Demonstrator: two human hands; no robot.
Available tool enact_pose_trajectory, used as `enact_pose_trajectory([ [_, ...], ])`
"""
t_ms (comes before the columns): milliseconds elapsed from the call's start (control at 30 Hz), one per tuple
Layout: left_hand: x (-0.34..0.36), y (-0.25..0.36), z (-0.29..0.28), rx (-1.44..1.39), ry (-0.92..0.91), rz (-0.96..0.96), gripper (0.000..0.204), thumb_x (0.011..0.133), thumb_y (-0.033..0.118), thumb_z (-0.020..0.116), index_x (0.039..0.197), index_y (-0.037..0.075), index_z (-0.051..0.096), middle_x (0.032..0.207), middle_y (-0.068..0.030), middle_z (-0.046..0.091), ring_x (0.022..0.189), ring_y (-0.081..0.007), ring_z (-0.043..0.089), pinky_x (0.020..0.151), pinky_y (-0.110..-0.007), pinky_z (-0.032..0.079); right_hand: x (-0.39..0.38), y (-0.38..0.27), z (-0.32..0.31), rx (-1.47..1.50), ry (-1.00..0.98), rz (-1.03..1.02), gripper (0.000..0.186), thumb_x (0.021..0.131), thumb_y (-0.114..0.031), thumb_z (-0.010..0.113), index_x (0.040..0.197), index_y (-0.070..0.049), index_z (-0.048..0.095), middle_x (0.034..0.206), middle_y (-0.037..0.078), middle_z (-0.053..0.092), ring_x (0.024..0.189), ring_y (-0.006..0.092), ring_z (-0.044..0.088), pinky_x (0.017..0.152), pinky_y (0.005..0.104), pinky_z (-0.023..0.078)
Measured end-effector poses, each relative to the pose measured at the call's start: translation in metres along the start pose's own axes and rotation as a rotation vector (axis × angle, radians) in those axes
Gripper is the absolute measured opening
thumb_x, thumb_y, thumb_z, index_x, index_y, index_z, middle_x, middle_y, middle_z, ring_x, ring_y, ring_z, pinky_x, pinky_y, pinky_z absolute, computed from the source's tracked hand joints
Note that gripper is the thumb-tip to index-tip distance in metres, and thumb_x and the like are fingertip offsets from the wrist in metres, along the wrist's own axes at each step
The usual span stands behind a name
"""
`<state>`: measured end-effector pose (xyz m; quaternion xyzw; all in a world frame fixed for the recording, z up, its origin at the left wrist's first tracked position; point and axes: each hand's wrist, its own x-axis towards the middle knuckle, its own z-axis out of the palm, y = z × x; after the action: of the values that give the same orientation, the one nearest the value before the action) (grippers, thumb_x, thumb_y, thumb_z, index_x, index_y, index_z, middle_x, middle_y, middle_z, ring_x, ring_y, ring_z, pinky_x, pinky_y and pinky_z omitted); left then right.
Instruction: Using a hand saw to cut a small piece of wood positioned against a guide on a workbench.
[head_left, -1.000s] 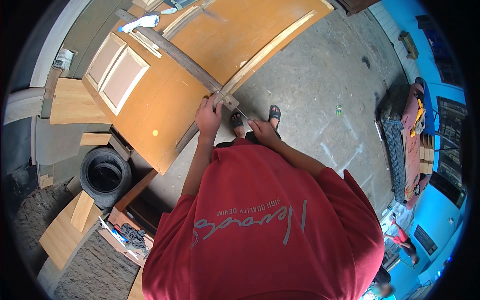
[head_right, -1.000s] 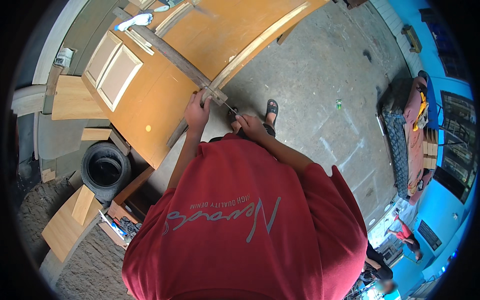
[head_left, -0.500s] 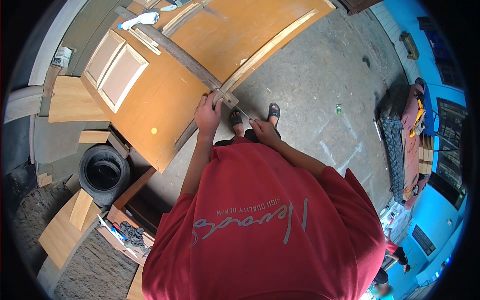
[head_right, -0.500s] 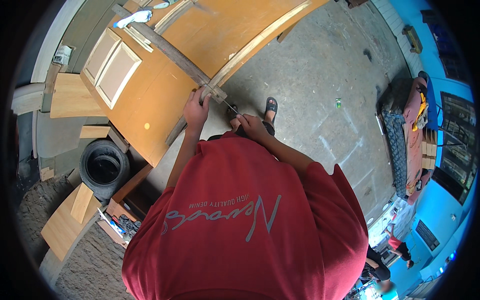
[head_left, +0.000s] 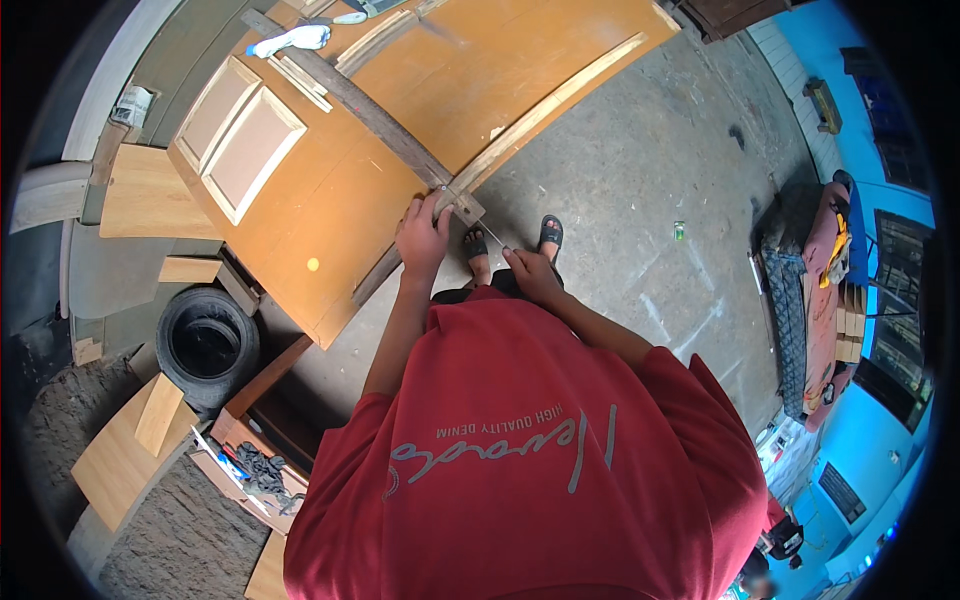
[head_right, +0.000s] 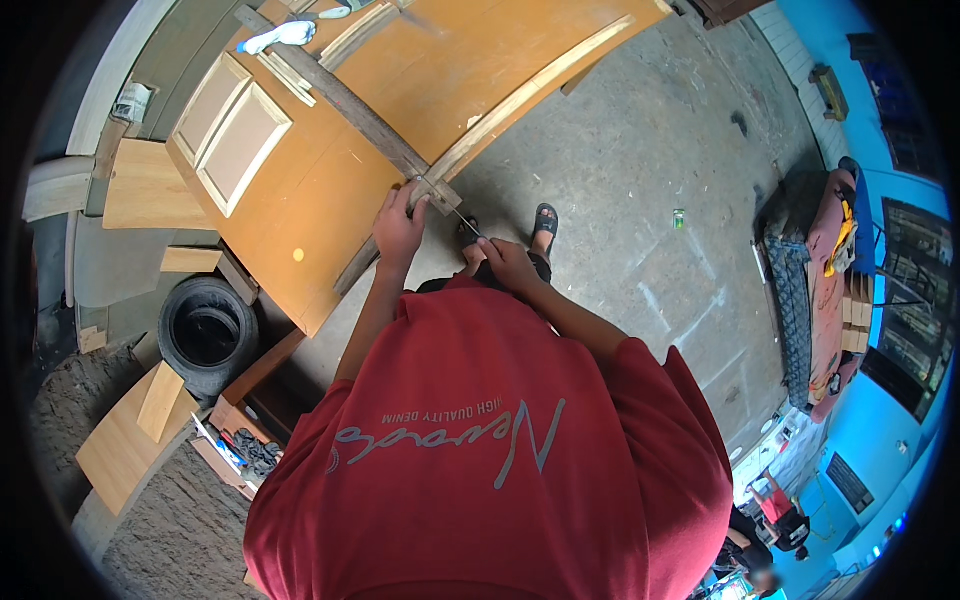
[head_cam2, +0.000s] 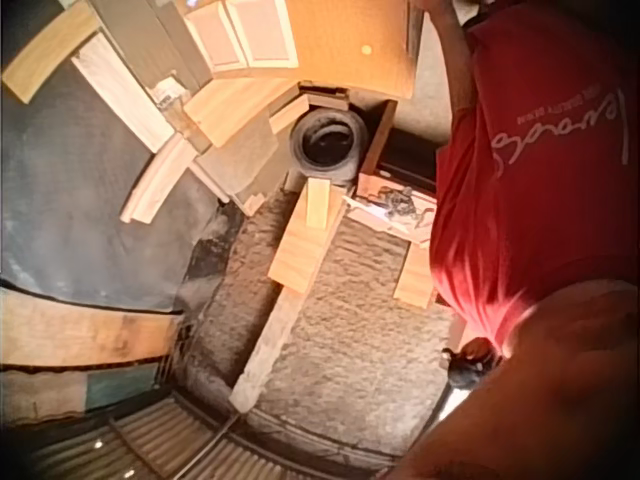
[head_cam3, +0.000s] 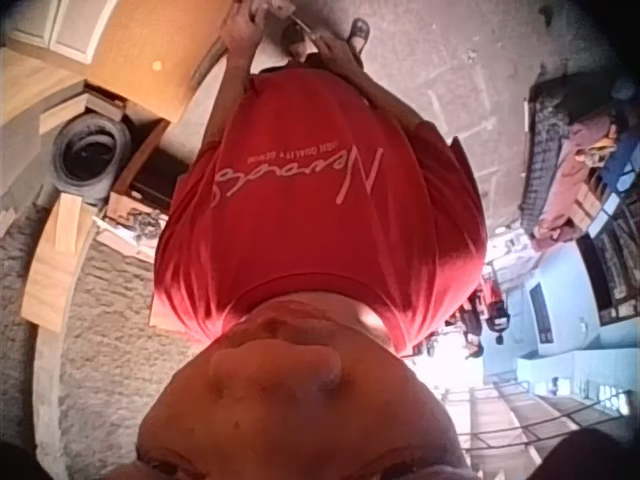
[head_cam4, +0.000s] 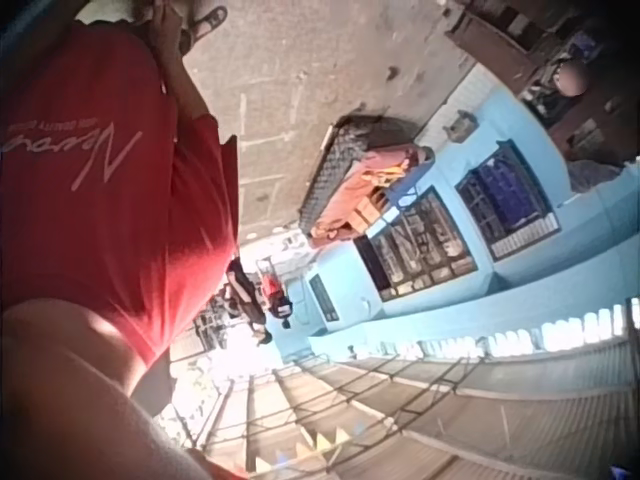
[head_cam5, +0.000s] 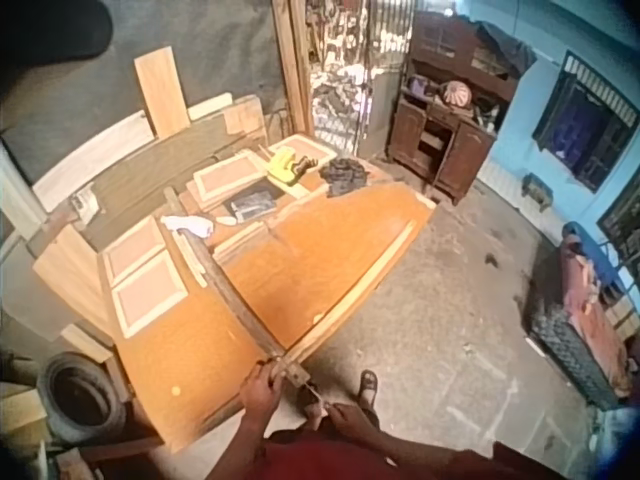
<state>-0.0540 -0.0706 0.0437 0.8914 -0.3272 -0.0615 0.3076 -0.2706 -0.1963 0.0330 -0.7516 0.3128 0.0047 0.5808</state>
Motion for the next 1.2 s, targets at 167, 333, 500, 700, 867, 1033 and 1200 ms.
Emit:
enact_pose_trajectory([
  [167, 0.003, 0.003, 0.003, 0.004, 0.008, 0.017, 0.036, 0.097, 0.033, 0.074, 0.13, 0.019, 0.073, 0.103, -0.0089, 0.068, 0.095, -0.0348, 0.07, 0.083, -0.047, 0.055, 0.047, -0.005, 0.019, 0.073, -0.014, 0.058, 0.052, 0.111, -0.042, 0.056, 0.09, 0.004, 0.068, 0.083, 0.027, 0.069, 0.078, 0.0381, 0.071, 0.07, 0.0464, 0.052],
  [333, 0.002, 0.0, 0.001, -0.002, -0.008, -0.005, 0.036, 0.097, 0.033, 0.074, 0.131, 0.02, 0.073, 0.103, -0.0091, 0.068, 0.096, -0.0348, 0.07, 0.083, -0.047, 0.055, 0.063, -0.025, 0.025, -0.074, 0.037, -0.037, 0.049, 0.111, -0.04, 0.057, 0.091, 0.004, 0.069, 0.083, 0.028, 0.069, 0.08, 0.0427, 0.07, 0.072, 0.0478, 0.052],
  [500, 0.001, 0.0, 0.002, 0.03, 0.018, -0.002, 0.037, 0.097, 0.033, 0.074, 0.131, 0.021, 0.072, 0.105, -0.0089, 0.068, 0.1, -0.034, 0.07, 0.085, -0.046, 0.055, 0.021, 0.007, 0.006, -0.022, 0.028, -0.103, 0.045, 0.11, -0.038, 0.057, 0.096, 0.003, 0.071, 0.082, 0.028, 0.068, 0.08, 0.0445, 0.068, 0.073, 0.0479, 0.052],
  [700, 0.002, 0.004, 0.002, 0.023, 0.02, 0.021, 0.037, 0.097, 0.034, 0.074, 0.13, 0.02, 0.073, 0.106, -0.0096, 0.069, 0.1, -0.0355, 0.07, 0.085, -0.047, 0.056, 0.064, -0.009, 0.02, -0.027, 0.07, -0.109, 0.051, 0.11, -0.042, 0.056, 0.091, 0.003, 0.072, 0.081, 0.027, 0.069, 0.073, 0.0369, 0.071, 0.071, 0.0454, 0.053],
  [867, 0.004, 0.006, -0.001, 0.026, 0.005, -0.001, 0.037, 0.097, 0.035, 0.074, 0.13, 0.019, 0.072, 0.105, -0.0095, 0.069, 0.098, -0.0356, 0.071, 0.083, -0.047, 0.056, 0.061, -0.013, 0.019, -0.039, 0.062, -0.034, 0.053, 0.11, -0.044, 0.057, 0.089, 0.003, 0.072, 0.079, 0.026, 0.069, 0.073, 0.0376, 0.071, 0.069, 0.0458, 0.053],
  [1033, 0.003, 0.004, 0.0, 0.033, -0.006, -0.007, 0.036, 0.097, 0.034, 0.074, 0.129, 0.019, 0.072, 0.105, -0.0096, 0.069, 0.098, -0.0356, 0.071, 0.083, -0.047, 0.056, 0.011, 0.008, 0.004, -0.025, 0.018, 0.034, 0.055, 0.109, -0.046, 0.058, 0.087, 0.003, 0.072, 0.079, 0.026, 0.069, 0.073, 0.0388, 0.071, 0.068, 0.0471, 0.051],
  [1200, 0.004, 0.007, -0.001, 0.025, -0.022, -0.008, 0.036, 0.096, 0.034, 0.074, 0.13, 0.019, 0.072, 0.106, -0.0096, 0.069, 0.098, -0.0351, 0.071, 0.082, -0.047, 0.056, 0.069, -0.017, 0.028, -0.009, 0.134, -0.053, 0.06, 0.108, -0.049, 0.058, 0.082, 0.004, 0.068, 0.079, 0.031, 0.066, 0.078, 0.0521, 0.065, 0.07, 0.0544, 0.05],
])
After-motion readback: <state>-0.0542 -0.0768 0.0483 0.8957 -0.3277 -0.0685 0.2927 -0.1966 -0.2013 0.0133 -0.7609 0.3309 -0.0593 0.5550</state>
